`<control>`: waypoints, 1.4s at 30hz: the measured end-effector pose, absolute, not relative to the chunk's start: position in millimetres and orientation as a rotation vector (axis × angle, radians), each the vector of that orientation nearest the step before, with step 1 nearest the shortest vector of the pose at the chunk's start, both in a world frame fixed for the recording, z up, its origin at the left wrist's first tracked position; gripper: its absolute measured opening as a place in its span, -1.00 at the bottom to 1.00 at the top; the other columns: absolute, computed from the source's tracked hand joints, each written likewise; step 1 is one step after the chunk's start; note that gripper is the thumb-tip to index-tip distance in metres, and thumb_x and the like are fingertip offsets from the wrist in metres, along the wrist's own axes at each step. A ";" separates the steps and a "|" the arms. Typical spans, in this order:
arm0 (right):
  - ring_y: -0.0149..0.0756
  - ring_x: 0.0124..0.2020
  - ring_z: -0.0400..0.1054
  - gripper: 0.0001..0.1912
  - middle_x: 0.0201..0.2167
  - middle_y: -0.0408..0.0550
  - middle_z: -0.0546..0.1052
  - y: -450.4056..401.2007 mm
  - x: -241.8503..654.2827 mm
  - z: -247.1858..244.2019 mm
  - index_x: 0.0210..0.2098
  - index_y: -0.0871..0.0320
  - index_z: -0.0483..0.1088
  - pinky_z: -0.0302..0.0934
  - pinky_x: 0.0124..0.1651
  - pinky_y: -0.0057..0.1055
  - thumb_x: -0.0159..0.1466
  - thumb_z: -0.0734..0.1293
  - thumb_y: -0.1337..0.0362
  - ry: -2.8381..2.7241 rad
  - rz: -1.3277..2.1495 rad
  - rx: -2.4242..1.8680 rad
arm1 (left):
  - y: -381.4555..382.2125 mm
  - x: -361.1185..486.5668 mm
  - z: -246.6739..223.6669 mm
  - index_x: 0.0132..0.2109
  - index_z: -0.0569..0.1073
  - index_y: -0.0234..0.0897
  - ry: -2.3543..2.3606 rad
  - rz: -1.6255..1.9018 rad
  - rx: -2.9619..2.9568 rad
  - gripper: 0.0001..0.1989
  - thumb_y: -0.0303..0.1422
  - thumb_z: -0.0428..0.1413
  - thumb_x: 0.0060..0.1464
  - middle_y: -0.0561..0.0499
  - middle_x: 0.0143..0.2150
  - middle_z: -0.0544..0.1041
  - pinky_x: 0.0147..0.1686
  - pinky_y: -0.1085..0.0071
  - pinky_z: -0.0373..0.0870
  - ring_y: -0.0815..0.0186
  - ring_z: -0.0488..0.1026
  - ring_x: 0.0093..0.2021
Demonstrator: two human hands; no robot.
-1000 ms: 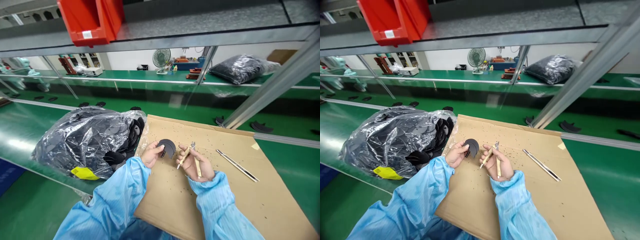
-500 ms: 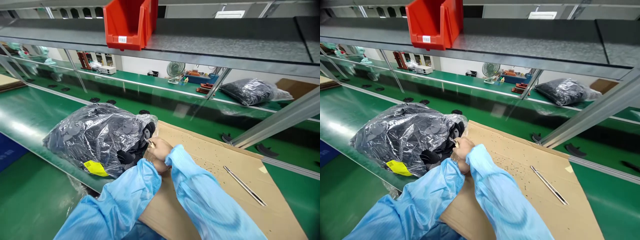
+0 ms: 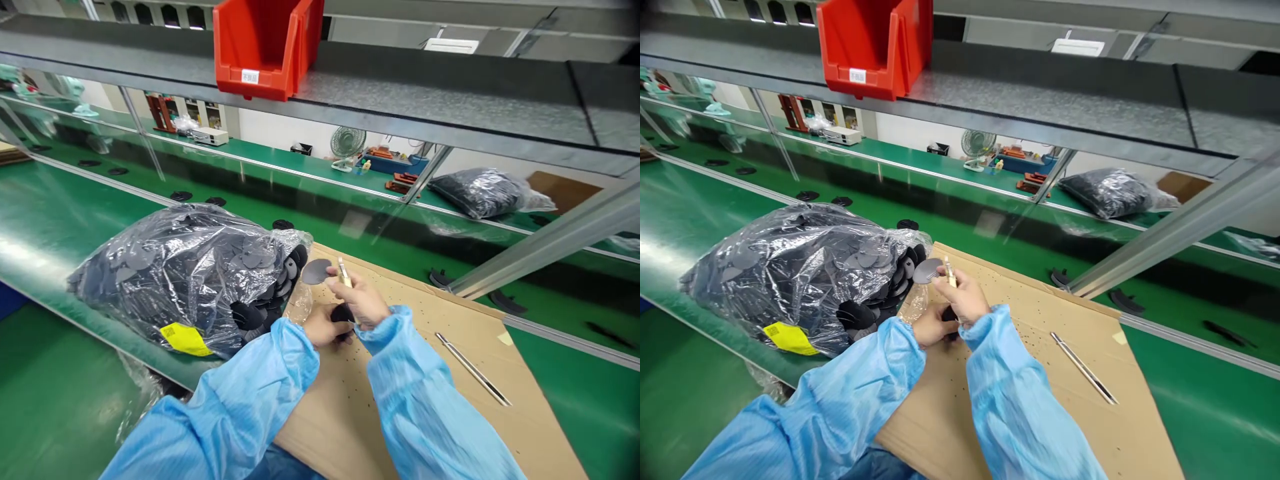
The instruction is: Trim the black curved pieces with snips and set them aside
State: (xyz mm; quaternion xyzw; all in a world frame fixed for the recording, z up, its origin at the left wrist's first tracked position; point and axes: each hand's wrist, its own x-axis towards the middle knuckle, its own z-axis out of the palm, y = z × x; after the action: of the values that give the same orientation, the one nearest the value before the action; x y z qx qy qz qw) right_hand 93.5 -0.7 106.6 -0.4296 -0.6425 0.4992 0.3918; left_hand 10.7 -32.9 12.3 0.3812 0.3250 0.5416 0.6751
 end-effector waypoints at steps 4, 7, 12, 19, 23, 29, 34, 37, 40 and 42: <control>-0.38 -0.46 0.21 -0.45 -0.46 -0.18 0.38 -24.2 134.1 101.8 -0.20 0.20 0.42 0.13 -0.34 -0.41 -0.14 0.55 0.09 -1.168 1.093 -1.029 | -36.5 8.4 18.7 -0.11 0.39 -0.33 0.785 1.064 0.878 -0.53 -0.27 0.31 -0.18 -0.03 -0.47 0.47 -0.54 0.41 0.33 0.27 0.44 -0.50; -0.36 -0.43 0.25 -0.50 -0.44 -0.17 0.39 -32.7 149.9 77.2 -0.26 0.18 0.38 0.16 -0.31 -0.40 -0.19 0.53 0.21 -1.017 1.130 -0.981 | -34.9 6.0 19.4 0.01 0.34 -0.35 0.808 1.110 0.833 -0.39 -0.22 0.31 -0.20 -0.07 -0.38 0.50 -0.46 0.40 0.40 0.27 0.48 -0.43; -0.33 -0.42 0.27 -0.60 -0.45 -0.16 0.39 -34.5 157.9 39.3 -0.29 0.18 0.38 0.20 -0.26 -0.35 -0.11 0.46 0.19 -1.046 1.083 -1.047 | -34.4 3.6 16.2 -0.03 0.34 -0.36 0.796 1.135 0.789 -0.39 -0.20 0.33 -0.21 -0.12 -0.30 0.52 -0.41 0.41 0.44 0.26 0.51 -0.39; -0.21 -0.31 0.35 -0.63 -0.32 -0.05 0.44 -29.9 165.8 16.5 -0.18 0.17 0.38 0.26 -0.17 -0.25 0.10 0.36 0.08 -1.390 0.807 -1.174 | -38.4 4.1 17.7 -0.07 0.37 -0.35 0.789 1.110 0.816 -0.48 -0.26 0.34 -0.18 -0.13 -0.27 0.54 -0.38 0.38 0.45 0.22 0.53 -0.34; -0.13 -0.14 0.32 -0.71 -0.22 0.04 0.45 -29.4 172.1 14.3 -0.12 0.19 0.37 0.21 -0.01 -0.19 0.20 0.26 0.22 -1.620 0.368 -1.237 | -36.4 4.9 16.6 -0.14 0.35 -0.35 0.880 1.255 0.753 -0.51 -0.24 0.34 -0.19 -0.10 -0.32 0.54 -0.40 0.39 0.44 0.23 0.52 -0.37; 0.00 -0.08 0.28 -0.71 -0.15 0.13 0.44 -28.7 171.0 19.4 -0.12 0.22 0.40 0.14 0.02 -0.18 0.18 0.38 0.24 -1.949 0.171 -1.695 | -33.5 5.2 18.2 -0.18 0.33 -0.35 0.941 1.387 0.682 -0.48 -0.24 0.35 -0.26 -0.07 -0.35 0.53 -0.42 0.38 0.44 0.23 0.52 -0.39; -0.05 -0.09 0.31 -0.70 -0.15 0.07 0.47 -28.6 165.9 19.2 -0.09 0.18 0.39 0.15 0.00 -0.22 0.17 0.36 0.30 -1.881 0.337 -1.692 | -34.7 4.8 18.4 -0.17 0.34 -0.35 0.943 1.368 0.701 -0.51 -0.25 0.33 -0.23 -0.06 -0.36 0.52 -0.43 0.39 0.42 0.23 0.52 -0.39; -0.15 -0.22 0.35 -0.74 -0.27 -0.05 0.48 -28.7 169.0 17.9 -0.16 0.13 0.38 0.21 -0.12 -0.27 0.15 0.31 0.25 -1.606 0.578 -1.513 | -34.0 3.9 16.8 -0.16 0.34 -0.34 0.938 1.369 0.704 -0.52 -0.25 0.33 -0.21 -0.06 -0.34 0.53 -0.42 0.40 0.42 0.25 0.52 -0.38; -0.26 -0.42 0.30 -0.70 -0.44 -0.13 0.41 -30.3 171.2 20.0 -0.23 0.15 0.37 0.22 -0.30 -0.34 0.10 0.34 0.11 -1.343 0.821 -1.228 | -34.3 4.1 17.0 -0.13 0.36 -0.34 0.924 1.363 0.722 -0.50 -0.23 0.33 -0.20 -0.08 -0.31 0.54 -0.39 0.40 0.43 0.24 0.52 -0.35; -0.33 -0.47 0.24 -0.65 -0.47 -0.16 0.36 -31.9 170.0 22.0 -0.26 0.17 0.36 0.20 -0.35 -0.38 0.05 0.39 0.08 -1.224 0.934 -1.090 | -36.2 5.3 18.2 -0.09 0.38 -0.35 0.893 1.340 0.758 -0.47 -0.22 0.34 -0.19 -0.10 -0.26 0.54 -0.37 0.39 0.44 0.24 0.51 -0.31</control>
State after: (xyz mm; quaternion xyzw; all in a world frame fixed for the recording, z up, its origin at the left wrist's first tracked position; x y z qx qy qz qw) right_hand 170.0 -31.9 22.0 -0.4675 -0.5254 0.4009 0.5871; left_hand 5.3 -36.2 18.2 0.3309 0.3898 0.5851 0.6295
